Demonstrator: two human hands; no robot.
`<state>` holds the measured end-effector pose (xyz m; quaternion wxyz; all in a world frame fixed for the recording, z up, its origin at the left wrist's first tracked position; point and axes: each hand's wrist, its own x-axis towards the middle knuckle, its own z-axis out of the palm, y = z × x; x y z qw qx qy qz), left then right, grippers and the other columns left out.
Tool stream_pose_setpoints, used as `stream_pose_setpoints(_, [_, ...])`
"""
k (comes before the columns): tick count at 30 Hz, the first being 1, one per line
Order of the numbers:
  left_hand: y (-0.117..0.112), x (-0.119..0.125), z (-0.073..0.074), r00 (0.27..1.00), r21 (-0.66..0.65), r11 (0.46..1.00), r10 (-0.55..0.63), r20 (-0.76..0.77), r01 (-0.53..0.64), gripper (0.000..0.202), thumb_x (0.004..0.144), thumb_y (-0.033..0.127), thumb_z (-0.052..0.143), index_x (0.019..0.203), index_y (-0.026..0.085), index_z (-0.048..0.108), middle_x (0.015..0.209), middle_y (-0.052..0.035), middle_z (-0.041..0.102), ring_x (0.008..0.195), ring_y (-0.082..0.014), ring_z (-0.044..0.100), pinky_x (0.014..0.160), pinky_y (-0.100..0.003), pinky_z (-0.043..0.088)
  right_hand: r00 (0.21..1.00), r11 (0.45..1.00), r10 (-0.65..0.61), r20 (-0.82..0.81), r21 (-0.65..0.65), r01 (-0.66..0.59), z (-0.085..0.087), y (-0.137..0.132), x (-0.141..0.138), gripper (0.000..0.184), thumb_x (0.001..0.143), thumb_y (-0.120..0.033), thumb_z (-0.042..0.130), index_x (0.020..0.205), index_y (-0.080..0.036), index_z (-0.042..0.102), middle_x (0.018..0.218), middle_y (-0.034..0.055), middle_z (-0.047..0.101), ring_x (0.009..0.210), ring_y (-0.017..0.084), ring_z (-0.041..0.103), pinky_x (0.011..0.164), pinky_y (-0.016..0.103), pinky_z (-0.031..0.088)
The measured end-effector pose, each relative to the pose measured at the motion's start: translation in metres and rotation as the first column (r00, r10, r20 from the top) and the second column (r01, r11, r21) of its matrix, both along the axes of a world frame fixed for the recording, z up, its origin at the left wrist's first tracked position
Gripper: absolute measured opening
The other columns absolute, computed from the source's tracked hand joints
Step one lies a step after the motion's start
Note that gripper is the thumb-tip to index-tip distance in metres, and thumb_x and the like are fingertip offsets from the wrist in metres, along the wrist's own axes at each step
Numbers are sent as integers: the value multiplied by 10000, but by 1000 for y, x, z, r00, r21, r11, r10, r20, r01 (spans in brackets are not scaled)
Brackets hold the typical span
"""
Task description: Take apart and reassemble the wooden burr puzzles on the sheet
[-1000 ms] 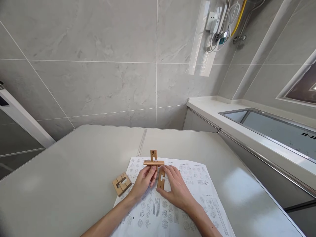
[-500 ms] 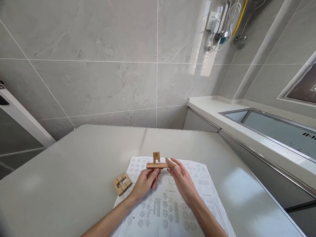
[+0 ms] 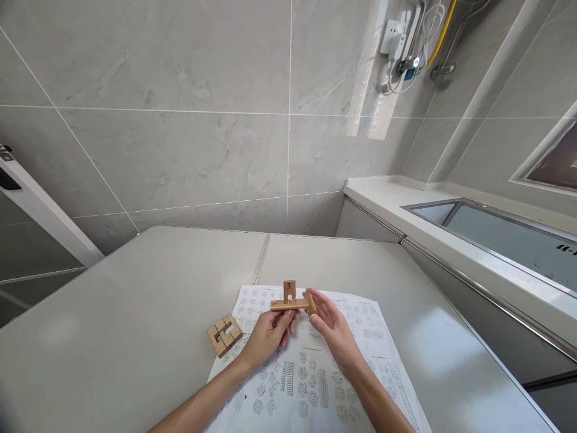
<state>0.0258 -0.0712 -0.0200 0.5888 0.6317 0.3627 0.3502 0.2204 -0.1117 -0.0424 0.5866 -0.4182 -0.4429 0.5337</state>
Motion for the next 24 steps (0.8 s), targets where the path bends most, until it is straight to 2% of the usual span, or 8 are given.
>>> stream_pose_setpoints(3, [0,0,-1,999,20,1000,-8,-42,9,491,1040,600,513,1002,147,699,710,17,574,515,-105,493,528,-238,402,997,1000,7,74,5,-7,6,-1,2,600,880,-554,822,1424,-356,664,1566,71,601,1490,372,495,1231,578,405])
stream_pose_setpoints(6, [-2,0,-1,990,88,994,-55,-134,67,515,1069,579,445,835,169,650,663,14,558,523,-120,489,539,-248,403,993,998,49,112,32,-52,9,-2,-1,610,857,-517,856,1411,-335,677,1491,84,670,1445,376,549,1208,561,439])
stream_pose_setpoints(9, [-4,-2,2,977,133,982,-111,-183,137,541,1093,538,390,720,194,578,624,12,536,556,-137,488,584,-259,418,989,995,89,119,44,-94,4,-3,-6,648,860,-492,861,1444,-321,637,1380,99,740,1355,371,633,1186,566,455])
stream_pose_setpoints(11, [-6,-3,6,967,162,970,-144,-210,180,527,1101,507,380,707,202,548,634,11,535,590,-145,486,616,-265,418,987,993,98,130,47,-104,0,-3,-8,671,856,-485,867,1455,-319,614,1382,103,733,1346,369,637,1186,569,449])
stream_pose_setpoints(15, [-9,-5,13,926,242,931,-185,-329,272,488,1112,439,343,704,209,481,671,13,521,616,-150,464,627,-275,385,986,995,76,152,49,-84,-4,-4,-7,684,831,-466,892,1438,-344,604,1509,96,635,1421,363,567,1203,551,432])
stream_pose_setpoints(19, [-9,-5,15,914,228,929,-200,-353,292,472,1109,423,348,716,207,494,667,9,538,608,-150,493,616,-271,389,994,998,45,97,34,-48,1,-5,-7,679,829,-479,890,1419,-363,576,1488,96,641,1369,358,614,1181,563,450])
stream_pose_setpoints(24, [-9,-4,15,925,197,942,-198,-325,271,511,1106,492,371,715,200,524,645,14,540,583,-139,486,597,-260,397,999,1000,21,49,-4,-21,7,-7,-8,648,815,-511,888,1371,-343,600,1456,104,669,1317,371,654,1163,575,467])
